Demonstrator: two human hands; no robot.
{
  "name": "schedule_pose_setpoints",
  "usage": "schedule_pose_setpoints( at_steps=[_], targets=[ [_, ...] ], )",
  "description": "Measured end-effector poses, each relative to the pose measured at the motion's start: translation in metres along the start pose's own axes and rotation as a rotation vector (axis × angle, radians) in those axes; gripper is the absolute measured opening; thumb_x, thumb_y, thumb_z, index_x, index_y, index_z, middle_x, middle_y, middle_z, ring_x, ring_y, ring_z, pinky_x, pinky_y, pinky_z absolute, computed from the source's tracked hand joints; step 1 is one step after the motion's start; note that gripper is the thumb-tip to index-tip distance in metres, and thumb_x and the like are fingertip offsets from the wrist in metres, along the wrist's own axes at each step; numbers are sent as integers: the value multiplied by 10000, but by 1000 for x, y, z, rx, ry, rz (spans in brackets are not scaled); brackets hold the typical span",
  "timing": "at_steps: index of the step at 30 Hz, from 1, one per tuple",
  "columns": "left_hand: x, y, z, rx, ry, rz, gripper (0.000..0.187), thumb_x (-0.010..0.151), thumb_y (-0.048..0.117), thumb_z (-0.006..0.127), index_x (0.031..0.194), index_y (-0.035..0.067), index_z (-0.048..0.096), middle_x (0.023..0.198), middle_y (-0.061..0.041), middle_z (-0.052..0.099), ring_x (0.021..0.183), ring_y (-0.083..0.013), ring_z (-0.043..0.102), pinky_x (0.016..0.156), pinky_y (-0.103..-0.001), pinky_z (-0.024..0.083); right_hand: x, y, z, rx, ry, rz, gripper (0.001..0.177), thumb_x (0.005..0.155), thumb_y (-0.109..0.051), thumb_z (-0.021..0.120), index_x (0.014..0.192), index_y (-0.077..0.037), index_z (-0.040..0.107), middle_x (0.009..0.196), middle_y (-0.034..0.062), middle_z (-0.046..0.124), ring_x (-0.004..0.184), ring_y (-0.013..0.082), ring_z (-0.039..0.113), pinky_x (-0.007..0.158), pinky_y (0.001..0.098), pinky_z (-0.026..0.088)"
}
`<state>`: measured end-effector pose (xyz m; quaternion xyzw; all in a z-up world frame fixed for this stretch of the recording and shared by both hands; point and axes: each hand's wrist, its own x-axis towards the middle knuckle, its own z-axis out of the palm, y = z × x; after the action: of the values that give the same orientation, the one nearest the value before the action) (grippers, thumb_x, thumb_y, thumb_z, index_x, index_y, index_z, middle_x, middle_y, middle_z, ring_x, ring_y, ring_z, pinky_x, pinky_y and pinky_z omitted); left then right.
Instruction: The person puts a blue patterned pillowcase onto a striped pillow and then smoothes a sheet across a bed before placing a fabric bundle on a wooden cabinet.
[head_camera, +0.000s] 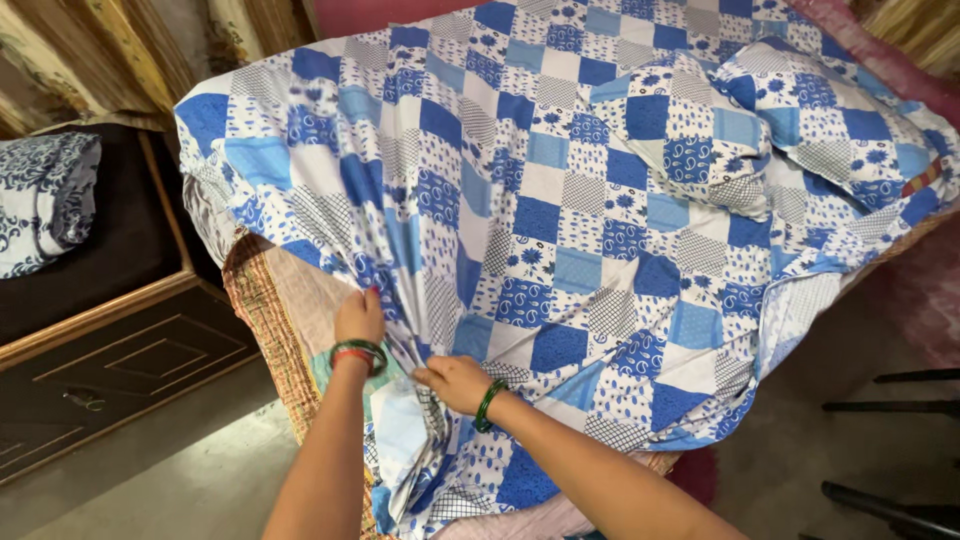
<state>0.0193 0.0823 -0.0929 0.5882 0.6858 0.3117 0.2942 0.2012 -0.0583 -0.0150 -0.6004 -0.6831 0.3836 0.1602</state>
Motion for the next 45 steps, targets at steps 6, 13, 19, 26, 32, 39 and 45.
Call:
schedule_pose_setpoints(
  at_steps=[6, 13, 19, 26, 32, 39, 45],
  targets=[
    [-69, 55, -36, 95, -71, -19, 458, 1048, 381, 476, 896, -1, 677, 856, -296, 690, 839, -505, 658, 754, -591, 502, 32, 12, -22, 155, 59, 234, 686, 948, -718, 446, 806, -82, 657, 735, 103, 683, 676, 213, 647, 640, 388, 505],
    [-147, 124, -25, 180, -165, 136, 401, 1022, 406, 480, 889, 75, 662, 748, -263, 683, 705, -466, 674, 652, -575, 525, 107, -10, -71, -75, 65, 292, 792, 926, -760, 513, 875, 4, 713, 898, 241, 732, 844, 350, 720, 792, 447, 555],
    [-163, 97, -33, 23, -183, 230, 440, 1009, 422, 511, 778, 63, 618, 663, -214, 668, 606, -404, 660, 582, -518, 503, 110, 26, -45, -249, 85, 16, 550, 987, -517, 483, 881, -55, 762, 979, 213, 734, 941, 414, 682, 883, 500, 512],
    [-86, 84, -59, -210, -93, -222, 659, 879, 731, 585, 714, 97, 662, 601, -63, 642, 552, -161, 565, 526, -308, 416, 80, 18, -39, -169, 168, -43, 482, 1022, -428, 464, 873, -57, 734, 898, 192, 726, 880, 395, 687, 823, 504, 520],
    [0, 110, -48, 44, -436, -330, 865, 901, 785, 496, 715, -20, 755, 689, -150, 740, 745, -293, 756, 810, -432, 572, 33, -2, -40, -86, 171, -72, 387, 1001, -370, 496, 929, -65, 724, 843, 202, 705, 804, 395, 684, 735, 489, 514],
    [-13, 96, 23, 189, -246, 109, 458, 962, 407, 568, 891, -16, 731, 911, -306, 693, 908, -494, 672, 856, -564, 523, -11, 19, -46, 54, 256, 66, 444, 1015, -401, 516, 863, -26, 698, 796, 217, 681, 764, 396, 679, 681, 474, 508],
    [-66, 130, -39, 212, -191, 126, 409, 988, 398, 549, 858, 35, 682, 854, -286, 695, 842, -494, 665, 775, -601, 512, 15, 45, -44, 237, 83, 369, 670, 1033, -584, 373, 757, -58, 684, 650, 153, 673, 638, 252, 681, 643, 381, 502]
  ],
)
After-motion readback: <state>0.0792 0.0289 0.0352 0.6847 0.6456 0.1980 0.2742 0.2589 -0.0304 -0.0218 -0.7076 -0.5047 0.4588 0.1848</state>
